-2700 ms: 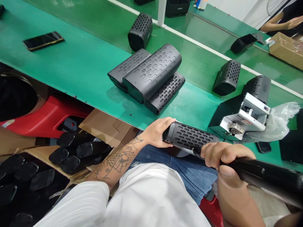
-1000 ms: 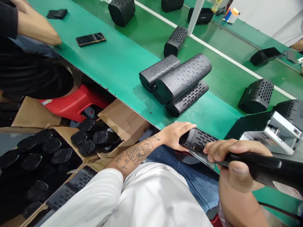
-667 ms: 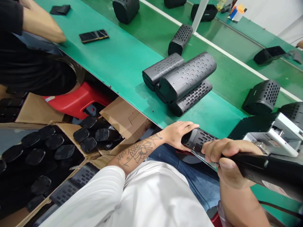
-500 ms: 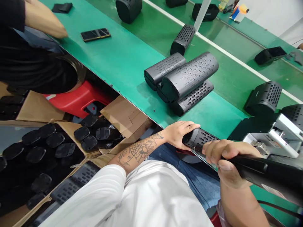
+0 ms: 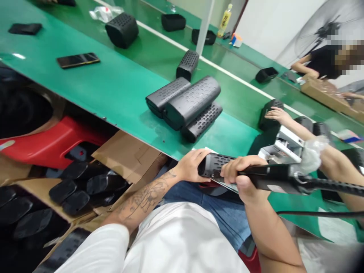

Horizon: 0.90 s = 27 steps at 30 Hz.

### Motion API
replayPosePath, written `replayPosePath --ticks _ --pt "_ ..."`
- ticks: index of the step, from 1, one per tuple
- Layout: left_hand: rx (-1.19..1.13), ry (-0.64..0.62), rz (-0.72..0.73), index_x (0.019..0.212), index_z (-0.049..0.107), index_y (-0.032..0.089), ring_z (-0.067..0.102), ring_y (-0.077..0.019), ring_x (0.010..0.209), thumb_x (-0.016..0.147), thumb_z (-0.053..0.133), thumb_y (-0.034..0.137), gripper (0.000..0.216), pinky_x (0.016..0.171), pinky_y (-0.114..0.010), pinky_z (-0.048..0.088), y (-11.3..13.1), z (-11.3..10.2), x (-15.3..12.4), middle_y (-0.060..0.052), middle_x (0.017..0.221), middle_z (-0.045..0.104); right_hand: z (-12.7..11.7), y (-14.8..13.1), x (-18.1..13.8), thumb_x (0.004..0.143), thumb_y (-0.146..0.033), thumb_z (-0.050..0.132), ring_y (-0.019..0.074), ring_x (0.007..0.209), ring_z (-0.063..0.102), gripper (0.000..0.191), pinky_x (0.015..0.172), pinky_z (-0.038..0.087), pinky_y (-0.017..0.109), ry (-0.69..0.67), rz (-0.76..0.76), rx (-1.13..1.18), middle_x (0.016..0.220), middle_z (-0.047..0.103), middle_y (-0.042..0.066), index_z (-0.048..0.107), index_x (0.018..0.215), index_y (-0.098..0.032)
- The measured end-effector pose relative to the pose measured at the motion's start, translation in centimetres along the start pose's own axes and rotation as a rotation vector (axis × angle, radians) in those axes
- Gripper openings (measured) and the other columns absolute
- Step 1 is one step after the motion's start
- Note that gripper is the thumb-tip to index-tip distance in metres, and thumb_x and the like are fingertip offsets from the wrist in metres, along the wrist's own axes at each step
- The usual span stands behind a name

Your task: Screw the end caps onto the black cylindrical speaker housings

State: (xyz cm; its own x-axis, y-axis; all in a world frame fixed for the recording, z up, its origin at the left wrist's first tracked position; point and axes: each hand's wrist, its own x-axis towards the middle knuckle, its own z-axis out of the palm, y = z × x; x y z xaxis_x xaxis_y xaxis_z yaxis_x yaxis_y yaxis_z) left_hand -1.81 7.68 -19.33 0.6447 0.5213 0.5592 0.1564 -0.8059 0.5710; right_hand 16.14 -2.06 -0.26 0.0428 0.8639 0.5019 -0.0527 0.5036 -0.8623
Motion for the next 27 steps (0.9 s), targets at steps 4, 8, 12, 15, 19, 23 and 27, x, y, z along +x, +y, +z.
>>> replayPosePath --ticks 4,8,12,15,19,23,27 --pt "0.251 0.312 -0.17 0.179 0.037 0.016 0.075 -0.0506 0.133 0.085 0.087 0.088 0.129 0.11 -0.067 0.065 4.5 3.1 -5.6 -0.029 0.149 0.069 -5.3 -2.7 1.0 0.093 -0.045 0.091 0.0148 0.045 0.06 0.028 0.055 0.064 0.035 0.436 -0.189 -0.221 0.061 0.066 -0.009 0.072 0.097 -0.026" --pt "0.206 0.272 -0.041 0.177 0.044 0.018 0.077 -0.0434 0.121 0.098 0.077 0.068 0.098 0.096 -0.062 0.072 8.4 5.5 -10.0 -0.024 0.139 0.069 -13.3 -2.4 2.3 0.08 -0.036 0.084 0.017 0.046 0.06 0.023 0.054 0.062 0.036 0.985 -0.252 -0.606 0.058 0.066 -0.006 0.065 0.084 -0.025" --pt "0.068 -0.086 0.339 0.157 0.069 0.024 0.076 -0.0261 0.092 0.096 0.081 0.026 0.062 0.081 -0.041 0.072 9.4 5.7 -8.1 -0.011 0.111 0.076 -18.7 -0.1 2.5 0.081 -0.039 0.082 0.0165 0.043 0.057 0.025 0.05 0.056 0.034 1.097 -0.218 -0.649 0.054 0.062 -0.006 0.06 0.087 -0.027" --pt "0.043 -0.216 0.6 0.138 0.082 0.029 0.077 -0.0258 0.101 0.099 0.084 0.025 0.04 0.091 -0.039 0.07 9.5 3.6 -2.4 -0.011 0.117 0.082 -19.9 0.9 1.6 0.08 -0.038 0.082 0.0172 0.043 0.058 0.024 0.051 0.058 0.035 1.08 -0.173 -0.647 0.053 0.062 -0.005 0.061 0.082 -0.027" --pt "0.152 -0.428 0.573 0.168 0.067 0.029 0.058 -0.0418 0.164 0.087 0.095 0.031 0.086 0.137 -0.058 0.048 8.8 -0.5 7.1 -0.018 0.174 0.065 -19.4 1.0 0.6 0.077 -0.039 0.085 0.0181 0.044 0.061 0.026 0.057 0.063 0.038 1.054 -0.125 -0.624 0.053 0.064 -0.005 0.064 0.082 -0.025" --pt "0.238 -0.651 0.431 0.161 0.068 0.01 0.071 -0.0464 0.136 0.069 0.109 0.071 0.118 0.129 -0.059 0.047 8.3 -1.2 12.4 -0.026 0.144 0.078 -18.0 0.0 0.4 0.072 -0.038 0.085 0.0176 0.043 0.059 0.025 0.051 0.059 0.035 1.07 -0.133 -0.598 0.052 0.064 -0.005 0.065 0.08 -0.025" --pt "0.512 -0.53 0.123 0.168 0.058 -0.003 0.07 -0.0495 0.125 0.084 0.097 0.08 0.125 0.116 -0.058 0.045 9.0 0.5 12.3 -0.033 0.137 0.075 -16.3 -2.6 -0.9 0.069 -0.042 0.083 0.0163 0.04 0.053 0.027 0.046 0.057 0.035 1.029 -0.255 -0.514 0.052 0.063 -0.007 0.062 0.076 -0.027"
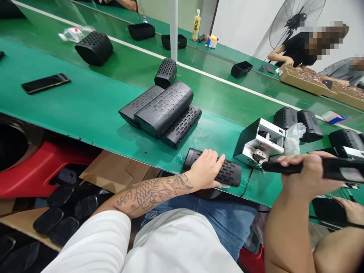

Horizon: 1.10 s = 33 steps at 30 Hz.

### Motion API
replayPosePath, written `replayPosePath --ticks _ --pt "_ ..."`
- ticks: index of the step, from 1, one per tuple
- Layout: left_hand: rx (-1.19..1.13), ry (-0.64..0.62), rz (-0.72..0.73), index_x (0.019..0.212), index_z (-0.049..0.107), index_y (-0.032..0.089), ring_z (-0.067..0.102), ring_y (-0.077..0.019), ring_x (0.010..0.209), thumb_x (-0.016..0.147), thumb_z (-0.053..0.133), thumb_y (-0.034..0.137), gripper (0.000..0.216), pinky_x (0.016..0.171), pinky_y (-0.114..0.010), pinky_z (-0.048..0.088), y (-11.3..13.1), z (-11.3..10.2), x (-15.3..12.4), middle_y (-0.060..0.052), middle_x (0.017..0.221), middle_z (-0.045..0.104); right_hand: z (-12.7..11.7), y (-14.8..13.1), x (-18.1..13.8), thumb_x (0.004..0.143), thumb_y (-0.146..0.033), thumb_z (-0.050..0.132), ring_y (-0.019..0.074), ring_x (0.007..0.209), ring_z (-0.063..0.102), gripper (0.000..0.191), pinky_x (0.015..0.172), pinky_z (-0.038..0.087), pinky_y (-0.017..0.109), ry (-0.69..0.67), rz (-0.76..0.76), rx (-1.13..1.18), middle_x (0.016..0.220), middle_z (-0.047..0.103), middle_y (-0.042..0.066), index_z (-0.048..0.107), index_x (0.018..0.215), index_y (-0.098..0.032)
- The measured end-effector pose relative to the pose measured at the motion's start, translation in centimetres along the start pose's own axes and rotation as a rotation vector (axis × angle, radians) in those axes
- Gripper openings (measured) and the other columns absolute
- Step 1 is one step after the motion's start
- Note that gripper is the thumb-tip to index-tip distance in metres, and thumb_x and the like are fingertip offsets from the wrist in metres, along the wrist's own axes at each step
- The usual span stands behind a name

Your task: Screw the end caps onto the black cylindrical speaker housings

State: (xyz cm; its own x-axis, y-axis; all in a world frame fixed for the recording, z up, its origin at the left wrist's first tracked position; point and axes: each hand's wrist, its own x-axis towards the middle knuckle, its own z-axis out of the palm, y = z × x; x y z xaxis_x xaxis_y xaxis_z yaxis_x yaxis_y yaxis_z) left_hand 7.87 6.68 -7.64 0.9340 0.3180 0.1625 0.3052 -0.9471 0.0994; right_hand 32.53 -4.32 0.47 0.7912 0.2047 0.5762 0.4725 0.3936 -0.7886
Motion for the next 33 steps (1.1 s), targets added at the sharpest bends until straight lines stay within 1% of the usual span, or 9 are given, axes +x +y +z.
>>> replayPosePath --ticks 2,5,7,10,15,19,25,29,33 --pt "0.018 -0.011 -0.104 0.171 0.055 -0.004 0.068 -0.0502 0.125 0.087 0.094 0.081 0.126 0.116 -0.058 0.043 0.5 0.2 -0.2 -0.034 0.138 0.074 -1.2 -1.8 -0.7 0.067 -0.043 0.091 0.0176 0.038 0.053 0.03 0.044 0.058 0.037 -0.146 -0.007 0.133 0.052 0.064 -0.006 0.068 0.078 -0.027" --pt "-0.005 -0.059 -0.13 0.173 0.053 -0.001 0.069 -0.0487 0.121 0.09 0.093 0.079 0.123 0.112 -0.058 0.045 0.5 -0.1 -0.4 -0.032 0.14 0.072 -2.3 -3.9 -2.2 0.072 -0.047 0.101 0.0224 0.035 0.057 0.032 0.041 0.06 0.042 -0.418 0.046 0.254 0.055 0.069 -0.003 0.078 0.085 -0.028" --pt "-0.012 -0.078 -0.131 0.175 0.052 0.0 0.069 -0.0482 0.12 0.092 0.092 0.076 0.12 0.108 -0.057 0.046 0.4 -0.4 -0.4 -0.032 0.14 0.071 -2.0 -4.7 -3.3 0.079 -0.042 0.098 0.0224 0.036 0.059 0.023 0.041 0.062 0.043 -0.509 0.077 0.288 0.057 0.071 -0.003 0.082 0.089 -0.028" --pt "-0.005 -0.1 -0.136 0.176 0.05 0.001 0.068 -0.0472 0.121 0.094 0.09 0.076 0.118 0.107 -0.056 0.046 0.4 -0.7 -0.4 -0.03 0.141 0.07 -0.8 -4.7 -4.8 0.086 -0.036 0.095 0.0203 0.038 0.061 0.015 0.044 0.064 0.04 -0.585 0.095 0.317 0.059 0.071 -0.004 0.085 0.095 -0.028" --pt "0.019 -0.143 -0.151 0.178 0.047 0.004 0.067 -0.0432 0.124 0.099 0.083 0.078 0.114 0.108 -0.052 0.044 0.6 -1.1 -0.4 -0.027 0.143 0.07 0.7 -3.7 -5.8 0.087 -0.037 0.098 0.0194 0.04 0.063 0.02 0.047 0.065 0.038 -0.61 0.173 0.291 0.059 0.071 -0.005 0.079 0.088 -0.028" --pt "0.02 -0.142 -0.148 0.177 0.047 0.004 0.066 -0.0439 0.125 0.1 0.083 0.075 0.111 0.109 -0.055 0.043 0.7 -1.1 -0.3 -0.028 0.146 0.069 0.5 -3.4 -6.0 0.087 -0.036 0.098 0.0185 0.039 0.061 0.024 0.048 0.064 0.037 -0.629 0.21 0.282 0.058 0.07 -0.005 0.076 0.083 -0.027" --pt "0.007 -0.148 -0.146 0.178 0.046 0.003 0.066 -0.0465 0.128 0.101 0.083 0.074 0.11 0.113 -0.059 0.044 0.9 -1.1 -0.4 -0.031 0.153 0.067 -0.1 -2.4 -5.4 0.082 -0.035 0.1 0.02 0.037 0.058 0.024 0.046 0.061 0.04 -0.565 0.267 0.274 0.056 0.066 -0.005 0.077 0.082 -0.028" --pt "0.011 -0.149 -0.141 0.178 0.045 0.002 0.065 -0.048 0.131 0.101 0.082 0.072 0.11 0.115 -0.061 0.043 1.0 -1.2 -0.5 -0.032 0.156 0.066 -0.4 -2.1 -5.6 0.084 -0.034 0.097 0.0195 0.035 0.055 0.018 0.043 0.059 0.039 -0.621 0.238 0.305 0.057 0.067 -0.007 0.08 0.086 -0.03" --pt "0.021 -0.14 -0.139 0.179 0.045 0.003 0.064 -0.0485 0.131 0.103 0.079 0.072 0.108 0.115 -0.062 0.043 1.1 -1.1 -0.5 -0.033 0.157 0.065 -0.7 -2.3 -5.9 0.088 -0.03 0.093 0.0183 0.036 0.056 0.015 0.044 0.06 0.039 -0.705 0.209 0.341 0.059 0.069 -0.006 0.079 0.089 -0.028"
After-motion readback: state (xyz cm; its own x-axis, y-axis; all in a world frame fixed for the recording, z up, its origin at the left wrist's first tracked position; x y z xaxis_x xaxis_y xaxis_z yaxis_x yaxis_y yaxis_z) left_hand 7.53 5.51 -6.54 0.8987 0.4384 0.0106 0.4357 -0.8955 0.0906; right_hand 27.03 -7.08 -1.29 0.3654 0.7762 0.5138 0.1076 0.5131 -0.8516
